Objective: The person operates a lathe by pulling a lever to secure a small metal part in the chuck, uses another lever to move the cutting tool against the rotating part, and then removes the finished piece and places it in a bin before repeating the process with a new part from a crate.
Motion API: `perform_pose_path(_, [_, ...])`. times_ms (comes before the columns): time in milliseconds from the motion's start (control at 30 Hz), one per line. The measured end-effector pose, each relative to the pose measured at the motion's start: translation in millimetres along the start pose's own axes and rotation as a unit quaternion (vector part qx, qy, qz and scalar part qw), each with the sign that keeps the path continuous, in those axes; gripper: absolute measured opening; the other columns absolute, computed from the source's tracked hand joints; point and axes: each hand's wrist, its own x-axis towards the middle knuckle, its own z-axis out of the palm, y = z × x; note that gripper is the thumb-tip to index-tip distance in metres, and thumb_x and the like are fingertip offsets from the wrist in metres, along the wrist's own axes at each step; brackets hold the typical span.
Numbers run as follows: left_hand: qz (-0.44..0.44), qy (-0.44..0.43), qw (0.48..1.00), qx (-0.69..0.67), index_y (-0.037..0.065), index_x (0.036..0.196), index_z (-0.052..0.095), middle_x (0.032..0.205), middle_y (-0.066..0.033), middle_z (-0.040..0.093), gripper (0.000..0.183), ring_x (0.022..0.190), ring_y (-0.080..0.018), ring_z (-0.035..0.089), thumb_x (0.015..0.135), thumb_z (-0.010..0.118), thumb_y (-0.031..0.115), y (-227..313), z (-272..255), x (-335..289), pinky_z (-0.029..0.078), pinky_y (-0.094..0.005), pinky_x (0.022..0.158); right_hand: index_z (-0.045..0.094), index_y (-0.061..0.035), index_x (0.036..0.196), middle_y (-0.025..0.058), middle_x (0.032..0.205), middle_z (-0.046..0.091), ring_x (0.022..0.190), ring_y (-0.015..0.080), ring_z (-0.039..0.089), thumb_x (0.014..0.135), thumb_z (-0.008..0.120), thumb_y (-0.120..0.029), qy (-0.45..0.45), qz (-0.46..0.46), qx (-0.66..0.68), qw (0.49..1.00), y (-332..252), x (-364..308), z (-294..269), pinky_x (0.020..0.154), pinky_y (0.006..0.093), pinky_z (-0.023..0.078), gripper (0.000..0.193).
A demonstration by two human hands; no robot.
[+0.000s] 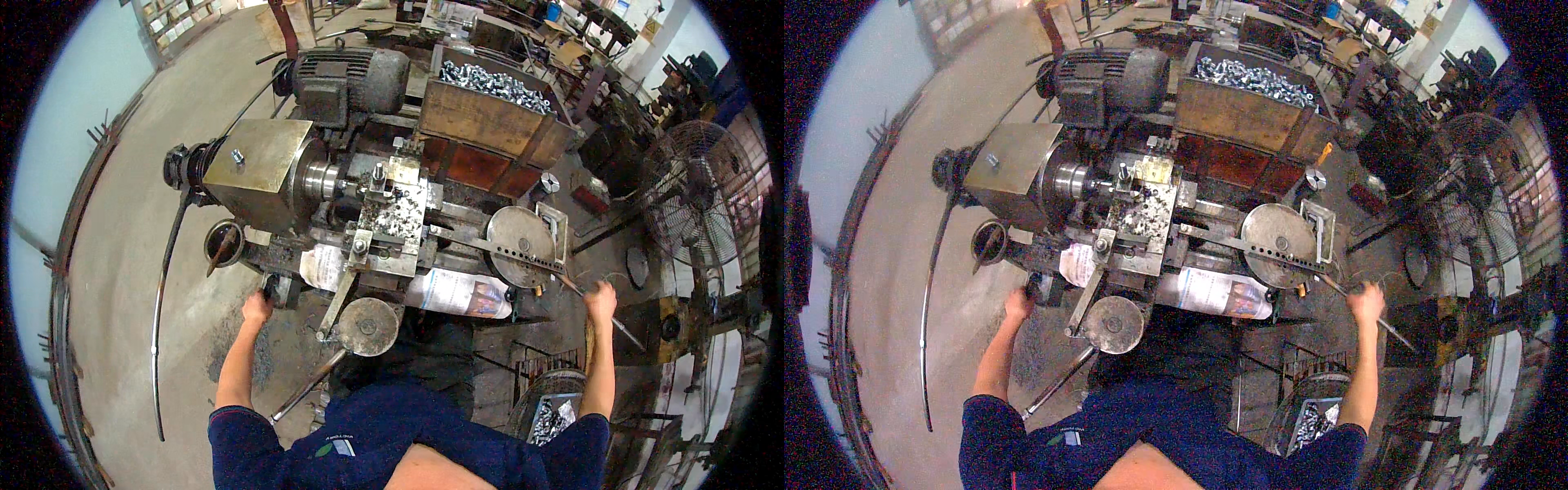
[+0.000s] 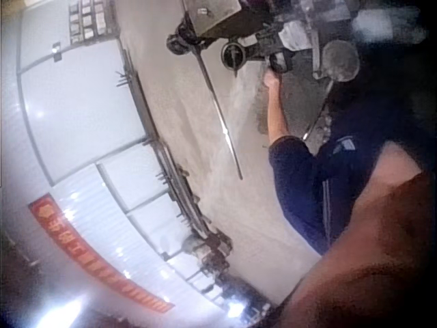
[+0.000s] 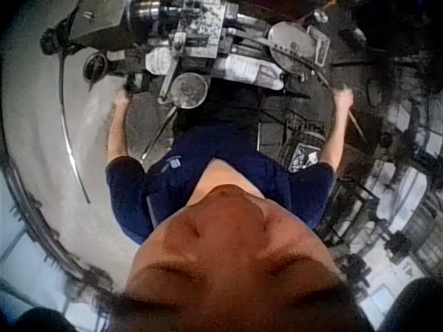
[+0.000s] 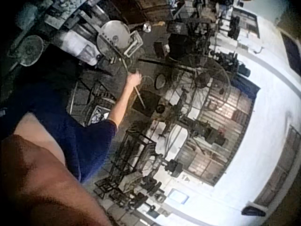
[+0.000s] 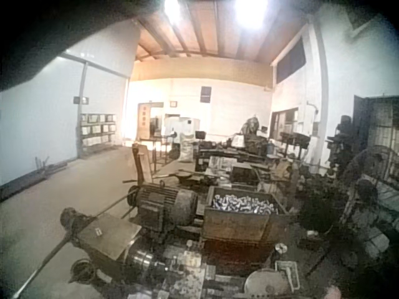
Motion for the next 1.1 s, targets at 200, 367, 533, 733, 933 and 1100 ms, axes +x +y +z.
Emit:
perform_pose_path(200, [0.054,-0.02,0.992,-0.115,0.004,0.11,0.054,0.089,-0.0172,0.063,0.051,0.072,-0.0254,0.064,0.074,0.064,0.038,-55.6,-7.0,24.2,0.049,-0.0376,0.066,0.062,-0.0052,0.1,0.0148,0.1,0.061,0.098,0.032,0.054,0.056,0.064,-0.014,0.004,-0.308,0.277,0.91,-201.4,3.0,-58.3,0.089,0.0383,0.041,0.045])
perform_pose_path(367, [0.094,0.158,0.97,-0.158,0.002,0.111,0.056,0.09,-0.0162,0.064,0.039,0.071,-0.0265,0.063,0.079,0.061,0.023,-67.8,-163.8,-20.7,0.049,-0.035,0.066,0.061,-0.0042,0.086,0.0133,0.091,0.058,0.094,0.0315,0.051,0.049,0.066,-0.016,0.097,-0.616,0.367,0.69,-384.6,-52.8,-94.4,0.083,0.041,0.04,0.039])
perform_pose_path(533, [0.05,0.419,0.899,-0.112,0.002,0.101,0.059,0.074,-0.0153,0.061,0.029,0.064,-0.0275,0.058,0.085,0.055,0.026,-105.0,-248.7,-69.1,0.045,-0.0358,0.06,0.066,-0.007,0.073,0.0114,0.083,0.059,0.095,0.0279,0.052,0.049,0.064,-0.024,0.037,-0.638,0.08,0.765,-482.5,-77.8,-82.0,0.095,0.0501,0.03,0.03])
perform_pose_path(733, [-0.095,0.354,0.93,-0.038,0.001,0.08,0.058,0.075,-0.0204,0.06,0.042,0.071,-0.0381,0.058,0.069,0.068,0.04,-78.7,-178.0,-122.6,0.045,-0.045,0.066,0.068,-0.0131,0.085,0.0075,0.09,0.065,0.095,0.0256,0.056,0.059,0.068,-0.027,-0.077,-0.619,-0.003,0.781,-502.9,-80.2,-74.8,0.099,0.0516,0.026,0.03])
perform_pose_path(933, [-0.034,0.33,0.942,-0.049,-0.003,0.08,0.056,0.068,-0.0204,0.059,0.036,0.068,-0.0362,0.061,0.07,0.068,0.029,-51.2,-164.7,-135.8,0.047,-0.0436,0.061,0.068,-0.014,0.088,0.0082,0.088,0.065,0.096,0.0283,0.056,0.063,0.065,-0.028,-0.052,-0.606,-0.019,0.793,-488.2,-88.5,-88.7,0.101,0.0514,0.023,0.028])
perform_pose_path(1100, [0.038,0.154,0.945,-0.287,-0.006,0.088,0.054,0.059,-0.0128,0.057,0.028,0.047,-0.0184,0.058,0.075,0.062,0.016,-78.1,-176.6,-117.2,0.049,-0.0304,0.044,0.068,-0.0081,0.08,0.012,0.075,0.065,0.085,0.0281,0.06,0.059,0.061,-0.027,0.052,-0.552,0.153,0.818,-440.4,-65.6,-130.6,0.101,0.0461,0.025,0.029])
